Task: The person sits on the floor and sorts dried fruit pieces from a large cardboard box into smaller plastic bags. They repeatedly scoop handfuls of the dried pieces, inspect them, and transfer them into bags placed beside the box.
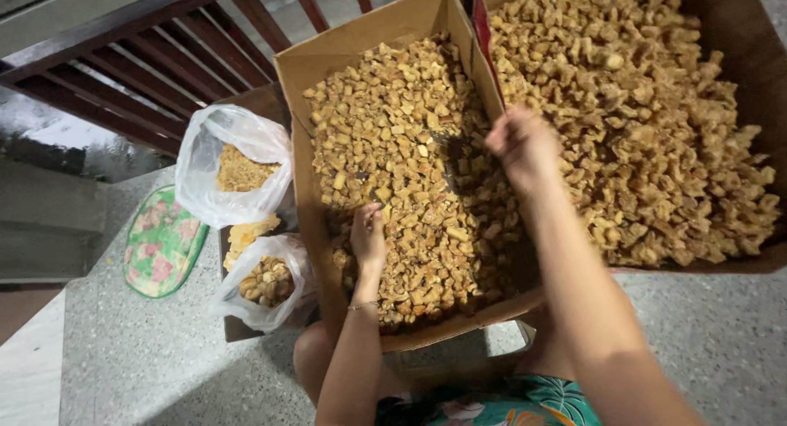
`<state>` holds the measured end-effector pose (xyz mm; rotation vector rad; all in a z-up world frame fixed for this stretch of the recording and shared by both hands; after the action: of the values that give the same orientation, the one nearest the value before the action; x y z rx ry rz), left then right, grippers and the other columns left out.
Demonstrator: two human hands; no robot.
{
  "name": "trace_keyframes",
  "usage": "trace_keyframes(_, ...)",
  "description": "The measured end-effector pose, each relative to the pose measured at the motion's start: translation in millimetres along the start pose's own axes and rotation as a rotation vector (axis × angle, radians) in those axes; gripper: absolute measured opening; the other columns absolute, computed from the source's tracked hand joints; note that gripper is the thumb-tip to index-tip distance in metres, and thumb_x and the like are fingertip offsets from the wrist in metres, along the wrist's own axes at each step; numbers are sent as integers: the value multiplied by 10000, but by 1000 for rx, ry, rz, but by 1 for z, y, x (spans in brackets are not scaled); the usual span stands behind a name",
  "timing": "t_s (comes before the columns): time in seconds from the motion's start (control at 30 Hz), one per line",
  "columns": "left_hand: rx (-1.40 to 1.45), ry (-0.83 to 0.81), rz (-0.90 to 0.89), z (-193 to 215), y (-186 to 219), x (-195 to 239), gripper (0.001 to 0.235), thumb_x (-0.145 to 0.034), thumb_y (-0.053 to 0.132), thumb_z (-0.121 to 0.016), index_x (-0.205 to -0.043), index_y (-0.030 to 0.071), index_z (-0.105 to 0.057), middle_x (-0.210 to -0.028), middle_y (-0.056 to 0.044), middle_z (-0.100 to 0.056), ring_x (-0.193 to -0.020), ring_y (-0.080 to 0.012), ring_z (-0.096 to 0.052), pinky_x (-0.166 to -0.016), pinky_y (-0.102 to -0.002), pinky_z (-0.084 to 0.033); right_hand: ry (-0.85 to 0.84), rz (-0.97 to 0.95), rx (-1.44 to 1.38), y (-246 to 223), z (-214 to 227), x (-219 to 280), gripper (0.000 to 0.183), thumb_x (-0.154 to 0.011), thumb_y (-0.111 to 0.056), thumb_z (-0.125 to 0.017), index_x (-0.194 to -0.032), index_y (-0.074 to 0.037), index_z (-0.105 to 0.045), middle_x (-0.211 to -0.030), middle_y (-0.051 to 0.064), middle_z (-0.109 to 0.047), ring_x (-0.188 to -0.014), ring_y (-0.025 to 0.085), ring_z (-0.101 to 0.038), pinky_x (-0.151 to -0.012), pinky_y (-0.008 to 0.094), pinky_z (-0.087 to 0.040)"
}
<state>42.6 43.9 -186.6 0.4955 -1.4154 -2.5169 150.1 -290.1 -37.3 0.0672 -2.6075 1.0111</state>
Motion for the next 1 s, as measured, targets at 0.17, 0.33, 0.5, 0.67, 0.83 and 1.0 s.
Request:
trace_keyframes(0.17,49,90,-24,22,-34,-48,263,-1017,247,-598,-1169,49,-682,-1148,-120,-724,-1032,-273,-683,-966,-391,-544,-7,82,428,81,8,17,126,-1059,-132,-559,-1087,-42,-643,-863,27,-657,-702,115,-629,-660,298,-594)
trace_keyframes(0.33,70,-84,148,39,10,-91,713,-1017,366,-632,-1582,71,-312,-1592,-253,-205,-1413,-401,-377,-1142,-548,-437,79,50,577,107,44,6,127,-1024,-100,-572,-1127,-93,-647,-935,24,-703,-713,120,-654,-633,281,-546)
trace_keyframes(0.5,-367,-493,371,-9,115,-89,868,-900,623,-582,-1606,292,-200,-1724,-83,-7,-1550,-454,150,-1152,-681,110,117,-84,384,112,64,-11,134,-1012,-97,-569,-1115,-111,-654,-912,28,-718,-711,121,-640,-638,294,-562)
trace_keyframes(0.67,-836,-815,26,-72,148,-45,963,-793,801,-586,-1594,408,-225,-1660,-229,-5,-1464,-549,-65,-1177,-672,-119,65,-125,359,121,73,-21,121,-1013,-90,-585,-1103,-118,-660,-910,23,-715,-727,118,-637,-642,303,-541)
trace_keyframes(0.83,-818,-767,-32,-69,113,-10,840,-812,693,-671,-1537,347,-426,-1564,-214,-300,-1283,-387,-448,-1023,-513,-501,40,-102,364,123,75,-24,99,-1019,-91,-592,-1077,-119,-667,-910,8,-704,-742,118,-624,-623,295,-508)
trace_keyframes(1.0,-629,-558,-23,-22,72,-14,435,-943,394,-659,-1309,168,-590,-1462,-222,-439,-883,-246,-662,-721,-275,-606,84,-133,186,109,72,-18,121,-1030,-105,-556,-1112,-126,-642,-903,22,-692,-731,140,-622,-626,307,-524)
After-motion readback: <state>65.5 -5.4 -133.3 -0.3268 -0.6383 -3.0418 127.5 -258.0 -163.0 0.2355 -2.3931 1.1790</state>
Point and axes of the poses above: each hand's wrist, its own x-axis away from the middle knuckle, its own z-axis out of the back of the hand, y = z × x, the point moved 2 cm from there along -x, towards the middle knuckle
